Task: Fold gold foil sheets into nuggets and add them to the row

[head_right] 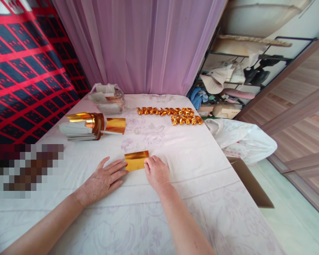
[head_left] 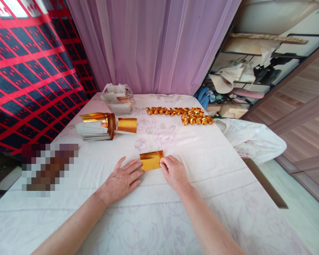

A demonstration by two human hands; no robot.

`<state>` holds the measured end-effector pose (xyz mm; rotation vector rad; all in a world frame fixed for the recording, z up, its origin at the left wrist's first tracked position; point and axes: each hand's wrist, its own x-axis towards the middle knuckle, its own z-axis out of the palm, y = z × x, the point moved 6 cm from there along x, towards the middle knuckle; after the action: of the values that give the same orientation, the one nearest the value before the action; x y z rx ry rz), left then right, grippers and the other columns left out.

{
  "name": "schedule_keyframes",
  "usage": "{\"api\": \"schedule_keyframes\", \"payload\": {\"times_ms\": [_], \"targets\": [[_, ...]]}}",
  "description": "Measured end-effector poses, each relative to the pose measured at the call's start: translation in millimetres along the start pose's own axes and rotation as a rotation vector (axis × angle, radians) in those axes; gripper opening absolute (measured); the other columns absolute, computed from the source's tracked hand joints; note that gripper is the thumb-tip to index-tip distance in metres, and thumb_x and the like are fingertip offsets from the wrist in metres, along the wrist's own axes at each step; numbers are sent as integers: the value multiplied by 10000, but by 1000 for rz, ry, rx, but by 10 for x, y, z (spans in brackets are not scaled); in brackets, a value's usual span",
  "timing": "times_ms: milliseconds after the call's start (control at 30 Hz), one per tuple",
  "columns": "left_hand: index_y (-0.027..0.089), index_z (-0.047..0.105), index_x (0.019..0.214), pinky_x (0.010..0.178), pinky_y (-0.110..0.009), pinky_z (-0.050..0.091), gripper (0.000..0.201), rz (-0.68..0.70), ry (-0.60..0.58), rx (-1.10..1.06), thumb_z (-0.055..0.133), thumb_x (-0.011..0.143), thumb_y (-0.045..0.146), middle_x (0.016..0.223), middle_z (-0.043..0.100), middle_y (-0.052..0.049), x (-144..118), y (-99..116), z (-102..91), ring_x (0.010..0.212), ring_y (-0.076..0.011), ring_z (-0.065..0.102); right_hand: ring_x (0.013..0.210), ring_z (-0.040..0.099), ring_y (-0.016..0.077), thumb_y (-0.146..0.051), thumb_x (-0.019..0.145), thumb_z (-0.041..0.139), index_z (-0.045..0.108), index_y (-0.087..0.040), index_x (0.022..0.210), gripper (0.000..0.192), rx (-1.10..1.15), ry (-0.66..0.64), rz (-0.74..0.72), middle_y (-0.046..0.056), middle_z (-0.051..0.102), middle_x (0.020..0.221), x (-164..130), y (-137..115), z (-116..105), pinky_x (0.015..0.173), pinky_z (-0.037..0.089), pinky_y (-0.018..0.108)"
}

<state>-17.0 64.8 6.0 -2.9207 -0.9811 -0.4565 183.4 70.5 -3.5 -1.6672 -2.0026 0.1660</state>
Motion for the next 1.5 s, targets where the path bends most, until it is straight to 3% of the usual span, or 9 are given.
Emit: {"api": "schedule_keyframes", "payload": {"times_ms": [133, 367, 533, 833, 967, 1100, 1233, 1400, 1500], "targets": [[275, 634, 1177, 1185, -500, 121, 278, -9, -3, -9, 444, 991, 353, 1353, 626, -41, 4, 3, 2, 1300, -217, 525, 764, 591, 174, -151, 906, 509, 601, -218, 836, 133, -25, 35, -48, 34, 642, 817, 6, -208, 19, 695, 397, 272], [272, 627, 1188, 1178, -514, 158, 273, 3, 0, -14, 457, 982, 331, 1342, 631, -55, 5, 17, -4, 1291, -229, 532, 769, 600, 164, -185, 887, 592, 604, -213, 769, 121, -14, -100, -32, 11, 649, 790, 68, -436, 201, 665, 372, 267], [262, 638, 1141, 1180, -509, 163, 250, -18, 25, -47, 460, 977, 322, 1320, 645, -54, 12, 26, -19, 1277, -229, 544, 771, 608, 162, -194, 883, 609, 613, -218, 772, 114, -15, -101, 24, 5, 667, 798, 38, -335, 157, 673, 372, 270], [262, 646, 1130, 1186, -482, 142, 259, -8, 42, -44, 459, 984, 366, 1327, 643, -47, 5, 19, -7, 1286, -213, 535, 762, 601, 164, -212, 864, 624, 619, -230, 760, 105, -58, -25, 133, -6, 670, 779, -64, 126, -59, 649, 366, 266], [265, 649, 1139, 1189, -482, 136, 271, -1, 32, -54, 461, 983, 380, 1333, 640, -45, 7, -10, 0, 1298, -211, 527, 747, 592, 163, -220, 868, 614, 623, -236, 755, 114, -55, 12, 131, -7, 661, 764, -103, 205, -91, 639, 373, 268], [268, 651, 1130, 1190, -467, 138, 263, 14, 32, -56, 475, 974, 387, 1334, 641, -32, 26, -34, 4, 1303, -206, 521, 798, 596, 179, -199, 872, 598, 656, -235, 821, 85, -59, 99, 54, 19, 667, 838, -125, 155, -107, 680, 415, 278], [266, 649, 1114, 1187, -464, 144, 241, 13, 41, -48, 490, 967, 370, 1326, 646, -27, 43, -44, 6, 1292, -206, 530, 911, 599, 198, -154, 901, 530, 692, -215, 964, 185, -70, 190, -115, 65, 666, 989, -150, -5, -171, 809, 466, 319], [258, 651, 1111, 1179, -485, 179, 238, 13, 48, -27, 487, 965, 348, 1317, 650, -37, 41, -20, 3, 1279, -215, 541, 1093, 583, 213, -167, 928, 526, 682, -221, 1109, 245, -45, 71, -342, 78, 669, 1147, -218, -262, -113, 945, 464, 368], [259, 661, 1104, 1172, -496, 201, 232, -11, 67, 31, 492, 961, 327, 1287, 668, -32, 60, 61, -34, 1253, -227, 559, 1091, 598, 217, -181, 929, 543, 692, -219, 1083, 218, -57, 15, -345, 72, 686, 1140, -246, -321, -57, 948, 469, 384]]}}
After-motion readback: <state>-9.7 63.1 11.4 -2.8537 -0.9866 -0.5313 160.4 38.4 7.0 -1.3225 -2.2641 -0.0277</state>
